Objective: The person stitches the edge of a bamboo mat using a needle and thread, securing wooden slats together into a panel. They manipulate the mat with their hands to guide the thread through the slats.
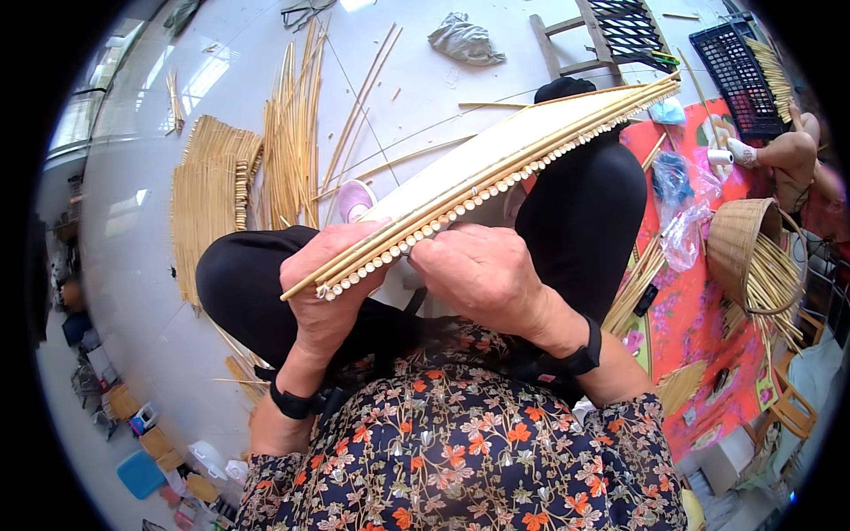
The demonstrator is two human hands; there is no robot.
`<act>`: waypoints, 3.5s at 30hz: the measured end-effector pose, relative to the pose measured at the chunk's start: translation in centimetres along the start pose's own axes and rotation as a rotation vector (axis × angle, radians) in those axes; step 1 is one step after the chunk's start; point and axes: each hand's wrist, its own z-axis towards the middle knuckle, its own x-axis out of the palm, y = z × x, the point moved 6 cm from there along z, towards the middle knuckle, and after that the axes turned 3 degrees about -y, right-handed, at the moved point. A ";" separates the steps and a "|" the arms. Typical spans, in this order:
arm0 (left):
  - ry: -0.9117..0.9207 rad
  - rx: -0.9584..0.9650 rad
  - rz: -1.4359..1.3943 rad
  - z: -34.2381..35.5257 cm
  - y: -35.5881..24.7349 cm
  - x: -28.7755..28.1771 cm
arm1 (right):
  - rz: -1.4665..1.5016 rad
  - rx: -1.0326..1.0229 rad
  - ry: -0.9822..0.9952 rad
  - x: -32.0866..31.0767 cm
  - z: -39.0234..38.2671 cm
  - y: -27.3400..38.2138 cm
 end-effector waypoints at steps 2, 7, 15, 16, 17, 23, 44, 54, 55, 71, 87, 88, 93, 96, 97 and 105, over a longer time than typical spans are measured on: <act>0.006 0.000 -0.005 -0.2 0.2 0.3 | -0.007 -0.003 0.019 -0.1 -0.3 -0.1; 0.024 0.037 0.024 -0.5 0.1 0.9 | -0.005 0.001 0.011 -0.4 -1.5 -0.7; 0.044 0.051 0.042 -0.3 0.1 1.1 | -0.015 0.015 0.084 -1.0 -1.2 -1.1; 0.028 0.051 0.051 -0.2 0.2 1.0 | -0.035 0.028 0.102 -1.1 -1.1 -1.0; 0.011 0.052 0.060 -0.2 0.3 1.1 | -0.057 0.040 0.119 -1.3 -1.0 -0.8; -0.012 0.048 0.033 -0.3 0.5 1.2 | 0.023 0.104 -0.083 -1.3 -1.5 0.2; 0.005 -0.028 0.046 -0.4 0.8 0.9 | 0.041 0.026 0.025 0.4 -1.5 -0.8; 0.012 0.002 0.011 -0.8 0.9 1.1 | 0.078 0.030 0.048 0.0 -1.7 -1.2; 0.008 0.002 0.006 -0.8 0.9 1.2 | 0.088 0.053 0.047 0.0 -1.9 -1.2; 0.014 -0.013 0.063 -0.3 1.2 1.1 | 0.255 0.456 0.054 -0.5 -3.1 -2.5; 0.039 -0.037 0.031 -0.7 1.4 1.0 | 0.194 0.115 0.162 0.1 -2.5 -2.9; 0.033 -0.010 0.021 -0.5 1.1 1.0 | 0.175 0.123 0.186 -0.3 -3.1 -3.6; -0.065 -0.270 -0.091 0.8 2.1 -1.5 | 0.160 0.441 0.209 -3.2 -4.7 -5.6; -0.050 -0.127 -0.055 -0.2 2.6 -0.9 | 0.115 0.356 0.143 -3.4 -5.4 -4.3; -0.073 -0.180 -0.080 -0.2 2.9 -0.9 | 0.140 0.402 0.104 -3.9 -5.6 -4.1; -0.286 -0.427 -0.257 1.2 2.0 -1.4 | 0.241 0.418 -0.128 -4.7 -1.1 -1.2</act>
